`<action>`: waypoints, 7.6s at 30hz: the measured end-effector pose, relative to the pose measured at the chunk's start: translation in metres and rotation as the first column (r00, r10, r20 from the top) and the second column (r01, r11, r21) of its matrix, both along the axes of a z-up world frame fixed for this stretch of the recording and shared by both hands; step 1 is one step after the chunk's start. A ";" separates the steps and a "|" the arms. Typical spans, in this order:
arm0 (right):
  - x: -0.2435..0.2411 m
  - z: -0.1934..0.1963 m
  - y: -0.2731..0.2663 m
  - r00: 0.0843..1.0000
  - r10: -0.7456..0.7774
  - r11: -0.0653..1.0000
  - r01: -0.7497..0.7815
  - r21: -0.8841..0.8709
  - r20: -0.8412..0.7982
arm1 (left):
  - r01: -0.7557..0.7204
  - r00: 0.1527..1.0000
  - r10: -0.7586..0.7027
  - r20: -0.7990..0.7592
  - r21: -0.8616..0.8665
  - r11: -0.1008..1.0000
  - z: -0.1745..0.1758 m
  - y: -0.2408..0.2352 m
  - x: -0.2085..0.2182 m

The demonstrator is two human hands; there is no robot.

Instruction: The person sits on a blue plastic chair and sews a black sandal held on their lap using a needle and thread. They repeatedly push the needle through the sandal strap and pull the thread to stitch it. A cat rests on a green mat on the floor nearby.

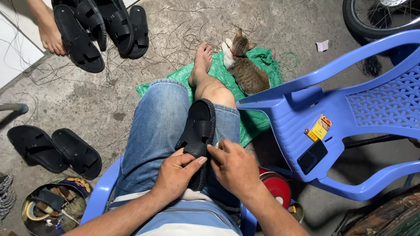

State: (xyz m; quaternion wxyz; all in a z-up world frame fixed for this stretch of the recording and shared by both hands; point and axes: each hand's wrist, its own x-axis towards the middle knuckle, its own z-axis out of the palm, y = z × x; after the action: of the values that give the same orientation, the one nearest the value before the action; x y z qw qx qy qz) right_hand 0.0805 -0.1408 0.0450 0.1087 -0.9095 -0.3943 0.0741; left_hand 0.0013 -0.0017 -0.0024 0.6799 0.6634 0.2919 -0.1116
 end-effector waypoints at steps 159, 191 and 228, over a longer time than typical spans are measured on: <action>0.046 0.031 0.044 0.796 0.062 0.953 -0.226 -0.200 -0.603 | 0.301 0.929 -0.347 0.127 0.285 0.910 0.033 0.094 -0.026; 0.027 0.028 0.024 0.751 -0.161 0.985 0.077 -0.158 -0.640 | 0.222 0.967 -0.154 -0.203 0.378 0.899 0.063 0.060 -0.025; 0.041 0.112 0.038 0.643 0.186 0.478 0.602 0.640 -0.743 | 0.244 0.903 -0.290 0.316 0.175 0.954 0.112 0.073 0.030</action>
State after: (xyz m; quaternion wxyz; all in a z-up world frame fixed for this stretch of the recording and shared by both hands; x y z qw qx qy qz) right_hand 0.1213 -0.1027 0.1566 0.6983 -0.6628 -0.1687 0.2113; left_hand 0.0309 0.0714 0.1101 0.6528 0.7497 0.0837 -0.0687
